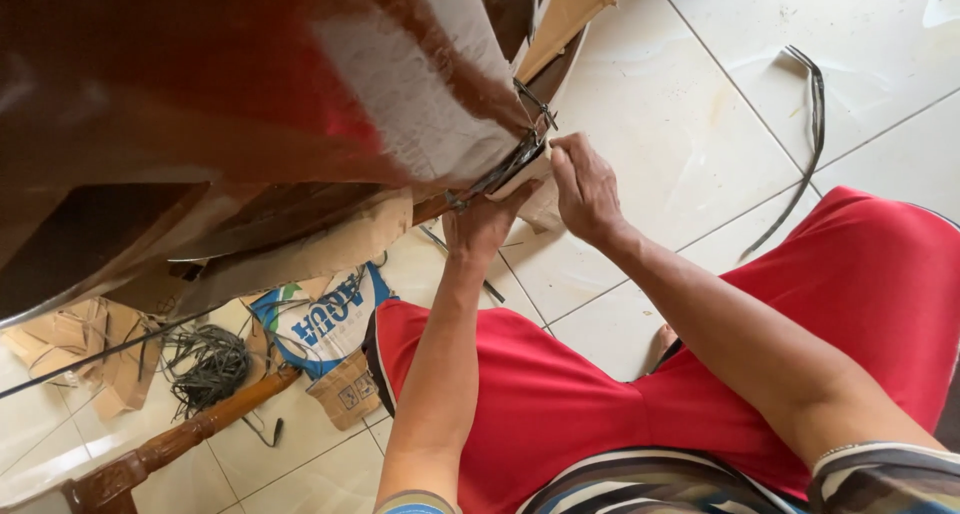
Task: Wrapping a wooden chair leg with cardboard and securing it with plastic ties for protection.
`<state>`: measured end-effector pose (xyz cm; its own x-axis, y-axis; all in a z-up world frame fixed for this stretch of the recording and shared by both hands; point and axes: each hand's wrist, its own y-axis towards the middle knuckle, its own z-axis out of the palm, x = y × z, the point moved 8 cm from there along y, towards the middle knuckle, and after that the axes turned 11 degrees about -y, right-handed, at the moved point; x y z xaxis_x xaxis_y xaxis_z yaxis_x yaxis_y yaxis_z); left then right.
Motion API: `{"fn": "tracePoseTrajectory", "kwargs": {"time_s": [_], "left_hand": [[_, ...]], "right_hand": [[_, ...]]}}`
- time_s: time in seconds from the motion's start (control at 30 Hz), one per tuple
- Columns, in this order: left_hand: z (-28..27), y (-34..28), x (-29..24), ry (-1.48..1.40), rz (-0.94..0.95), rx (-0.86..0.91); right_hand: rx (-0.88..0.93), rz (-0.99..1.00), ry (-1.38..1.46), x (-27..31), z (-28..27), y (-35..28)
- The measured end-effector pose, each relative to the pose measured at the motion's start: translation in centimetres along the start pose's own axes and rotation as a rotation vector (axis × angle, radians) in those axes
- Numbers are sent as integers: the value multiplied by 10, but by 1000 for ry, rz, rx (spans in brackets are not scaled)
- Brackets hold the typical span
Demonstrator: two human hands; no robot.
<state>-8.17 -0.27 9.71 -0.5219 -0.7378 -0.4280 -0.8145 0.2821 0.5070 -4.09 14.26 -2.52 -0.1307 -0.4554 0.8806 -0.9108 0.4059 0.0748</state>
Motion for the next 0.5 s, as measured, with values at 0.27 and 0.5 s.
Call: {"fn": "tracePoseTrajectory", "kwargs": {"time_s": [0.27, 0.5], "left_hand": [[56, -23, 47, -245, -408, 557], [53, -63, 59, -361, -120, 506]], "right_hand": [[-41, -350, -243, -5, 11, 3], [-30, -356, -199, -7, 10, 6]]}}
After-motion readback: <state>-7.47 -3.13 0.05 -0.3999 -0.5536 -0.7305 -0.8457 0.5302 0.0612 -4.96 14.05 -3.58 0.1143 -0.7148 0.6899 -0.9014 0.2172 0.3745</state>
